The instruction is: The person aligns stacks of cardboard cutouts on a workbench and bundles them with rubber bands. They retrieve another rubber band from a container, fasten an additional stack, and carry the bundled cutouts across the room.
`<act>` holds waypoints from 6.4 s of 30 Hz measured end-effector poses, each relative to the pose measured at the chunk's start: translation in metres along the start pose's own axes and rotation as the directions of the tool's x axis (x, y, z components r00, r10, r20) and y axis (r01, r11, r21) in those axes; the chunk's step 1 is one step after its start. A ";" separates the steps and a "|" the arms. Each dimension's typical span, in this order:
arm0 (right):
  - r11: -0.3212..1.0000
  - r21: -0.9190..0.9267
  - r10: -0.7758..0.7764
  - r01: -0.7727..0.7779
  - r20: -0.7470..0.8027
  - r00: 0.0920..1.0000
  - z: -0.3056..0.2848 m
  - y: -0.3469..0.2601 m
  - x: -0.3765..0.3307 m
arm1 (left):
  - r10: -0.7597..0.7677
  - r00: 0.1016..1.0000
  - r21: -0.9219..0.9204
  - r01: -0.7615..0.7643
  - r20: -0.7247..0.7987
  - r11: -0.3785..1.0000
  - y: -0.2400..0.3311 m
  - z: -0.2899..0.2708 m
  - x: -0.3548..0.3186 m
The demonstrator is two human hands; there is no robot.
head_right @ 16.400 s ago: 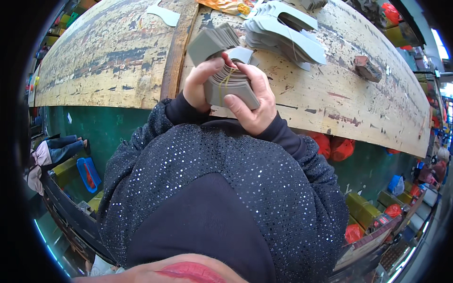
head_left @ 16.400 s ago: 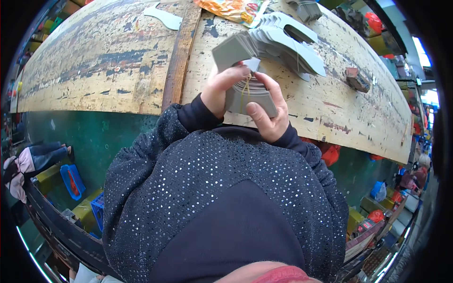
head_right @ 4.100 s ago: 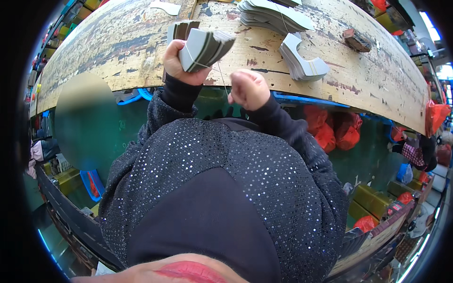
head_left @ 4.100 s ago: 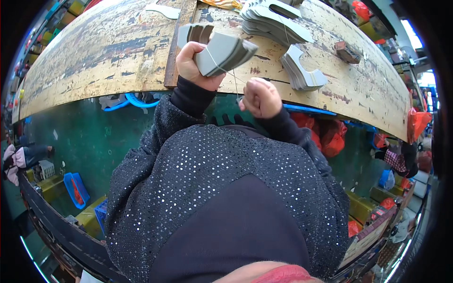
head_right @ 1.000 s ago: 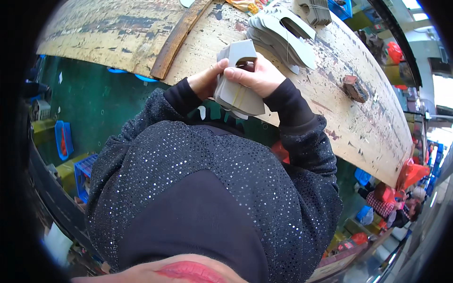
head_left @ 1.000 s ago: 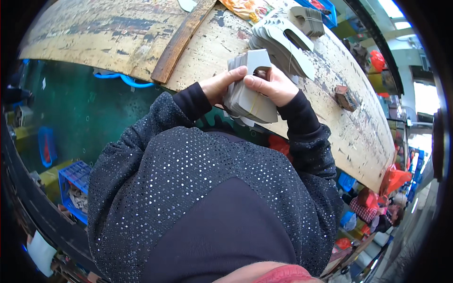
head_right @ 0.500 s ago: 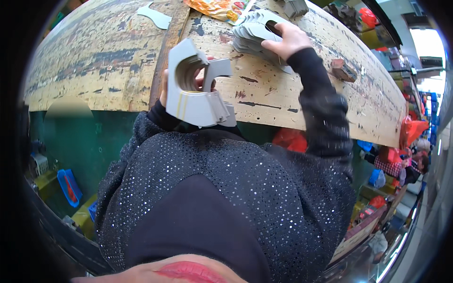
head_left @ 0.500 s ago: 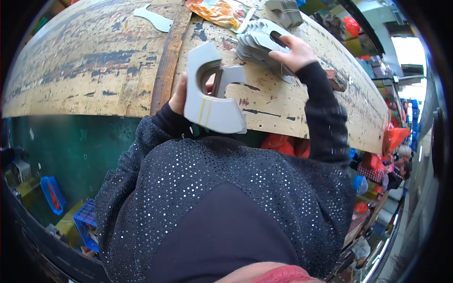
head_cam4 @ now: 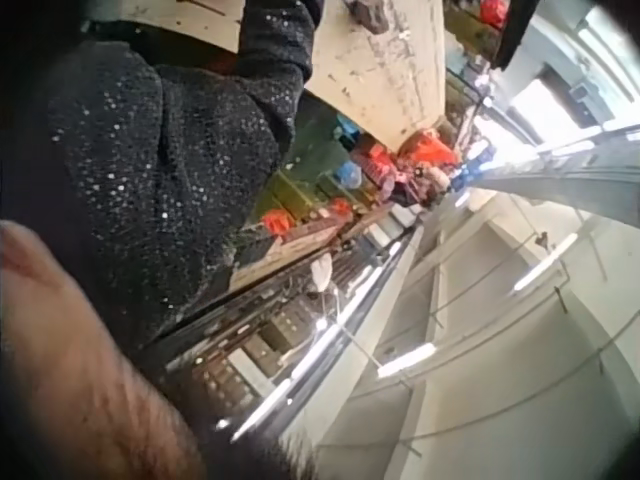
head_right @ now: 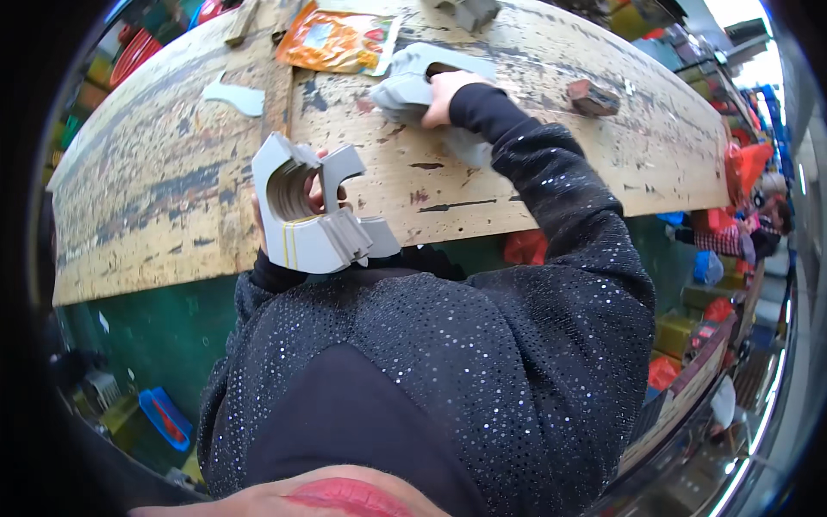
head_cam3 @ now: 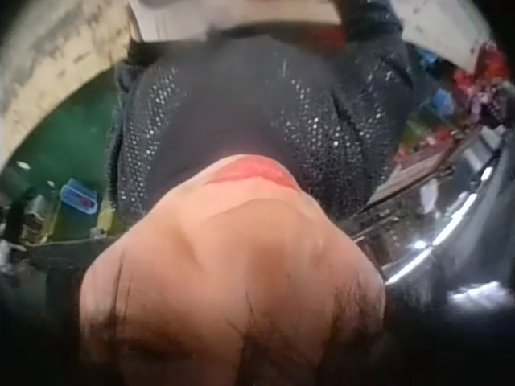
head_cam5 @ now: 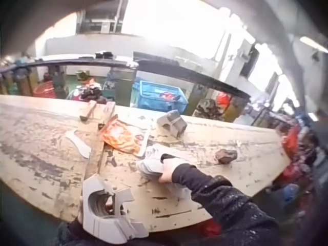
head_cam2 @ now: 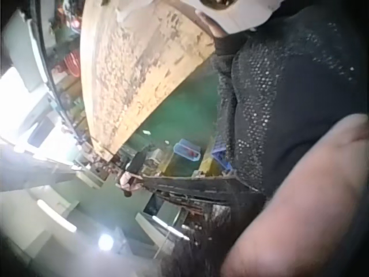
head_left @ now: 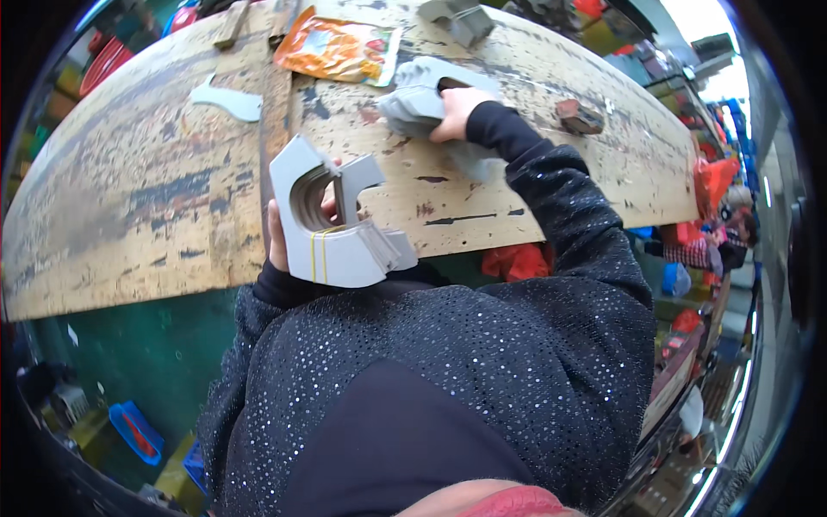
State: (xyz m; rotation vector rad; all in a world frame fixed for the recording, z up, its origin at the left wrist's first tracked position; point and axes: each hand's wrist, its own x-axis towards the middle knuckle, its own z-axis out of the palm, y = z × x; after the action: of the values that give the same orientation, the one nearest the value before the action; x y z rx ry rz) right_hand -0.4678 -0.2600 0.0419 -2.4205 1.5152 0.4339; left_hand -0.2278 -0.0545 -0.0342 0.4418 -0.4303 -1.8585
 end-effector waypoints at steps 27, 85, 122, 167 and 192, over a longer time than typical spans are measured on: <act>0.409 0.907 -0.114 0.102 -0.060 0.992 0.001 0.178 0.187 | 0.257 0.954 -0.022 -0.263 -0.153 0.964 -0.070 0.033 0.080; 0.166 0.955 0.056 -0.246 0.239 0.969 0.013 0.195 0.130 | 0.279 0.941 -0.227 -0.319 -0.191 0.920 -0.095 0.046 0.055; 0.634 0.752 0.121 -0.179 0.133 0.984 -0.060 0.145 0.120 | 0.259 0.825 0.342 -0.086 -0.502 0.936 -0.024 0.056 0.034; 0.566 0.802 0.048 0.193 -0.265 0.963 0.107 0.220 -0.136 | 0.117 0.991 0.795 -0.019 -0.066 0.607 -0.210 0.173 0.146; -0.749 0.643 -0.083 0.163 -0.335 0.938 0.148 0.248 -0.151 | -0.074 0.982 0.226 0.114 -0.176 0.967 -0.265 0.167 0.189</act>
State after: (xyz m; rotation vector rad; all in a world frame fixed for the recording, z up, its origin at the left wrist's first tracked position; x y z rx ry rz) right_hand -0.7711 -0.1865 -0.0509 -0.5788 0.3810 -0.9901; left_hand -0.5844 -0.1380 -0.0387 0.7845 -0.5260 -1.8518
